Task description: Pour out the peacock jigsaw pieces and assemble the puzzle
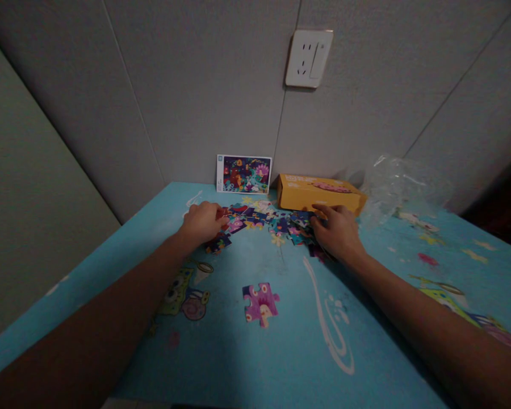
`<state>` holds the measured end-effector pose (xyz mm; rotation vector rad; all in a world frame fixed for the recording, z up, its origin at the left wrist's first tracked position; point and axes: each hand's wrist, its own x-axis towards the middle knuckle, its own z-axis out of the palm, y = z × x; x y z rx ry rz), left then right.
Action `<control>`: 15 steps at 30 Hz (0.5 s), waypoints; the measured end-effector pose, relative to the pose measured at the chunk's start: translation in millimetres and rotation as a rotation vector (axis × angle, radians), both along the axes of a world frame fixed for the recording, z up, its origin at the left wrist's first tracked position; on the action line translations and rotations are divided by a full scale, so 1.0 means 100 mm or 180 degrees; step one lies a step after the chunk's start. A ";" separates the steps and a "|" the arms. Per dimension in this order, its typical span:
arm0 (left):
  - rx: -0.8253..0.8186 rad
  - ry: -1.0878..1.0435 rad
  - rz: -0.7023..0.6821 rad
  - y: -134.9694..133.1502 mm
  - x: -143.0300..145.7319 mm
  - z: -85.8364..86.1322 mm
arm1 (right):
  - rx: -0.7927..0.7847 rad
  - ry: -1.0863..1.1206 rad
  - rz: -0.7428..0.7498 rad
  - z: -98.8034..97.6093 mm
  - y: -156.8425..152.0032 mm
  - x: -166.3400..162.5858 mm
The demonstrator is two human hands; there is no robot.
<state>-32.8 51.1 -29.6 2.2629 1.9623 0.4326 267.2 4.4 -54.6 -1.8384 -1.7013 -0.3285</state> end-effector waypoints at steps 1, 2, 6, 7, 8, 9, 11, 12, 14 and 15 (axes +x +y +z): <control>-0.0063 0.0048 -0.0009 0.00 0.01 0.00 | 0.0081 0.0018 0.0052 0.00 -0.01 -0.01; -0.0094 0.0076 -0.0013 -0.01 0.01 0.01 | 0.0154 0.0038 0.0104 0.01 -0.01 -0.02; -0.0014 0.0029 -0.0005 -0.01 0.02 0.05 | 0.0355 0.0083 0.0360 0.06 -0.04 -0.07; 0.0004 0.0003 0.0013 -0.01 0.02 0.06 | 0.0373 0.0090 0.0438 0.08 -0.06 -0.08; 0.0008 -0.0029 0.0046 -0.01 0.02 0.07 | 0.0379 0.0101 0.0510 0.10 -0.07 -0.10; -0.0003 -0.0065 0.0091 -0.01 0.02 0.08 | 0.0373 0.0115 0.0572 0.11 -0.08 -0.12; -0.0031 -0.0122 0.0173 -0.02 0.02 0.09 | 0.0356 0.0150 0.0665 0.13 -0.10 -0.15; -0.0042 -0.0128 0.0201 -0.02 0.02 0.09 | 0.0347 0.0167 0.0701 0.14 -0.11 -0.16; -0.0048 -0.0094 0.0228 -0.03 0.02 0.10 | 0.0344 0.0194 0.0759 0.15 -0.13 -0.17; -0.0052 -0.0056 0.0240 -0.03 0.02 0.10 | 0.0350 0.0205 0.0780 0.15 -0.13 -0.17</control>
